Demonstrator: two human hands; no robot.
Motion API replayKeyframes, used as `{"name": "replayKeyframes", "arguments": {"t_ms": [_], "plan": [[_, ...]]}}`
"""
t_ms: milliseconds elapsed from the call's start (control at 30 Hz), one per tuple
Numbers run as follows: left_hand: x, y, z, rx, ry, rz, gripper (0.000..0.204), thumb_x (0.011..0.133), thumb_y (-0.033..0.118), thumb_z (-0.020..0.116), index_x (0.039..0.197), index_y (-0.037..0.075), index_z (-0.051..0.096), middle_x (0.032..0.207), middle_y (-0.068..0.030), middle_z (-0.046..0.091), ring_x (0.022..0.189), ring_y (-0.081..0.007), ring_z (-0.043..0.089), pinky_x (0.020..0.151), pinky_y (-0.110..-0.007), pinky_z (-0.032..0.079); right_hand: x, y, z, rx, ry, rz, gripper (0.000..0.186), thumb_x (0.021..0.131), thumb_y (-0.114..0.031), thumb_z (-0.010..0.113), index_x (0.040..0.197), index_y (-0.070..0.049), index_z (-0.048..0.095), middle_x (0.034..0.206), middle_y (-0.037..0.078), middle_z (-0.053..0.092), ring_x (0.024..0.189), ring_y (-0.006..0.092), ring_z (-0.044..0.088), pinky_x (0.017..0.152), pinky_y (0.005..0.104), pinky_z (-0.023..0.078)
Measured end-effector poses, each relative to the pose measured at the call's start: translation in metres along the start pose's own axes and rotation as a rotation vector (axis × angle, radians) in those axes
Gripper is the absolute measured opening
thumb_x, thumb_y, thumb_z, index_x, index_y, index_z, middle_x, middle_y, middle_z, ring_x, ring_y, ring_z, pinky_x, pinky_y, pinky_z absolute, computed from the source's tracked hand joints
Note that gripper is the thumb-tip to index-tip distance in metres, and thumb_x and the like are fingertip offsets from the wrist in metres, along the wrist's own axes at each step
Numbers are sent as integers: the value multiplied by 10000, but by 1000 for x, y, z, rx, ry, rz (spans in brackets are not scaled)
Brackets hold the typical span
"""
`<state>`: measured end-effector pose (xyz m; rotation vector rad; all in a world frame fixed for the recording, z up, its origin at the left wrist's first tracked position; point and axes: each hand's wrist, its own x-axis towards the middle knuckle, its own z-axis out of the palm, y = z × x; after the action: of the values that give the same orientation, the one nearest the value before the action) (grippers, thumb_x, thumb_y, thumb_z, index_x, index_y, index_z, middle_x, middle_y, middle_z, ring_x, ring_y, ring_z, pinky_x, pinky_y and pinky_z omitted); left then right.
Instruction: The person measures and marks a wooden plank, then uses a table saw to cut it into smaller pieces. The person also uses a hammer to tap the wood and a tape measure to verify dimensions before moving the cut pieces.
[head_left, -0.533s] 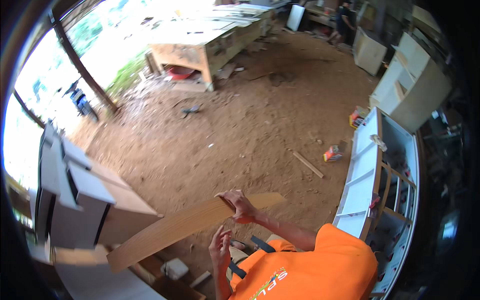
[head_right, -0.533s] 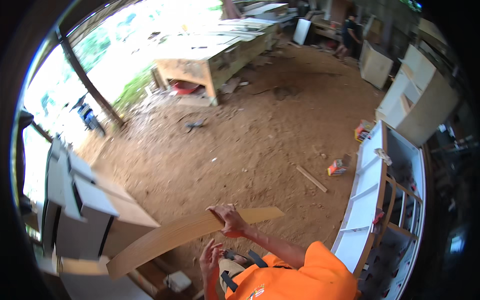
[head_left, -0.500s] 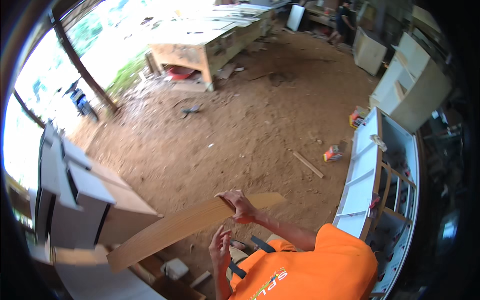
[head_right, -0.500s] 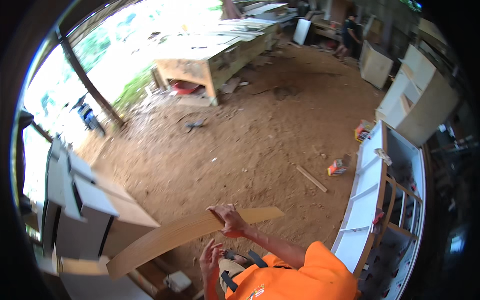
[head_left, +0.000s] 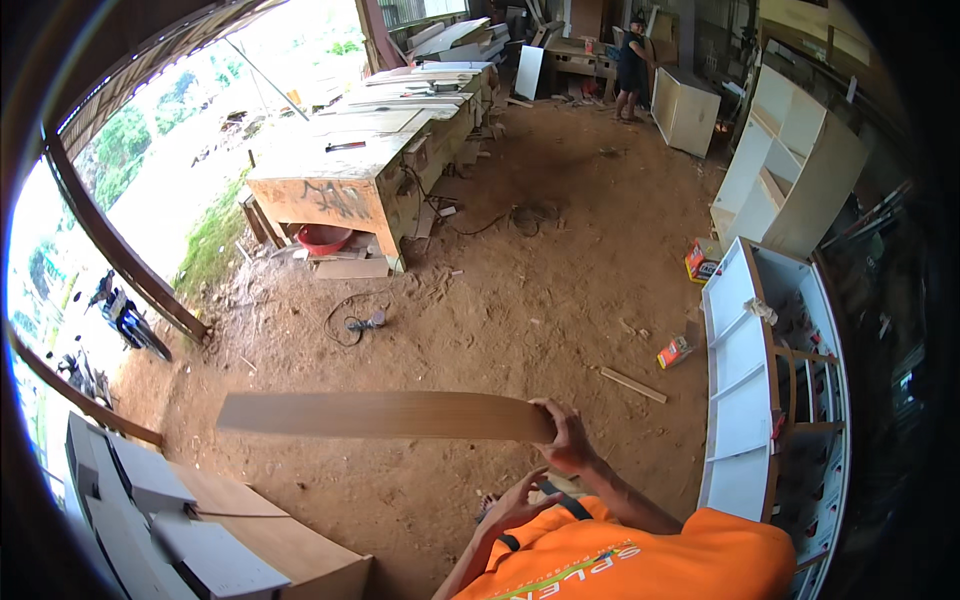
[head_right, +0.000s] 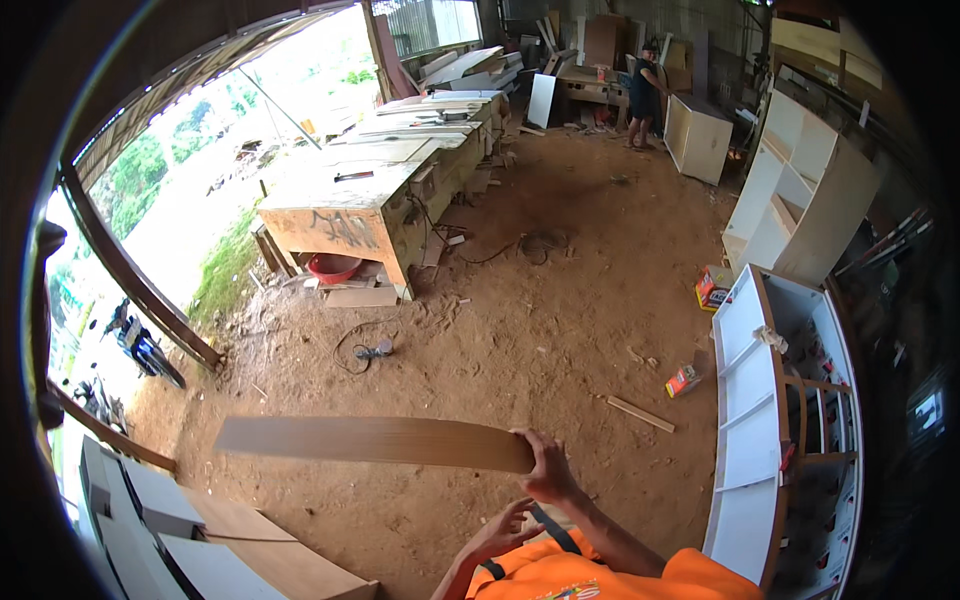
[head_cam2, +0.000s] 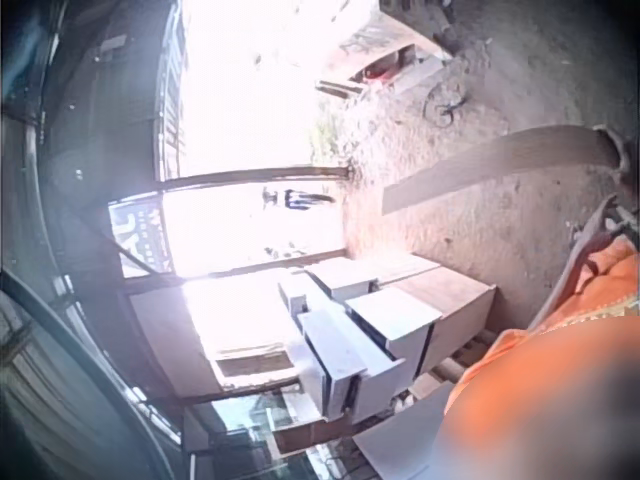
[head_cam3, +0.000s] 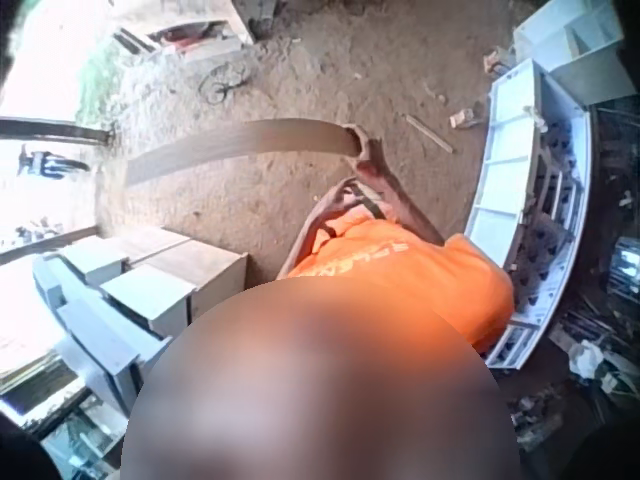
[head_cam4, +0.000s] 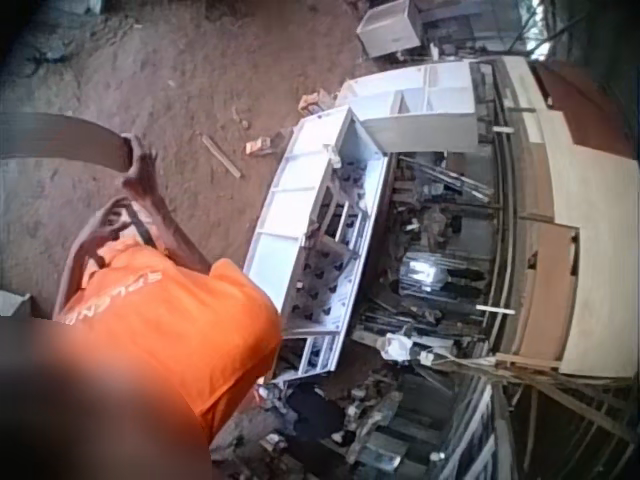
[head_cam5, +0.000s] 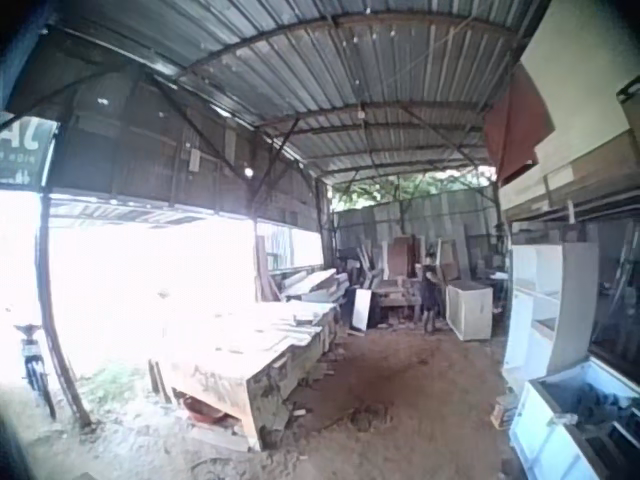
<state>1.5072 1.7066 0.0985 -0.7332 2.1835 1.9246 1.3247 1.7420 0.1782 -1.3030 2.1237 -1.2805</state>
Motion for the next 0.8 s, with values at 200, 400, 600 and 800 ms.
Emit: {"name": "replayKeyframes", "arguments": {"t_ms": [200, 400, 600, 800], "plan": [[131, -9, -112, -223, -121, 0, 598, 965, 446, 693, 1374, 37, 539, 1157, -138, 706, 966, -175, 654, 814, -351, 545, 120, 13, 44, -223, 342, 106, 598, 715, -198, 777, 1260, -97, 554, 1161, 142, 634, 1125, 359, 576, 987, 513, 371], [292, -40, -200, -151, -161, 307, 333, 952, 160, 698, 1234, -5, 634, 1108, -131, 728, 1061, -185, 671, 862, -348, 562, 285, 76, 87, -175, 494, 307, 624, 735, -246, 826, 1260, -88, 527, 1195, 178, 594, 1142, 398, 542, 980, 561, 376], [437, 61, -360, -2, -24, 168, 578, 912, 272, 769, 1367, 3, 534, 1241, -173, 671, 1127, -272, 670, 953, -396, 548, 535, 100, 65, -145, 515, 80, 622, 738, -209, 774, 1294, -87, 523, 1171, 131, 606, 1122, 368, 556, 961, 551, 373], [599, 169, -518, 121, 128, 424, 972, 820, 398, 857, 1508, -4, 301, 1459, -176, 505, 1297, -283, 551, 1061, -409, 470, 750, 96, 16, -58, 130, 120, 548, 755, -274, 765, 1256, -100, 626, 1114, 175, 705, 1052, 359, 672, 947, 482, 475]]}}
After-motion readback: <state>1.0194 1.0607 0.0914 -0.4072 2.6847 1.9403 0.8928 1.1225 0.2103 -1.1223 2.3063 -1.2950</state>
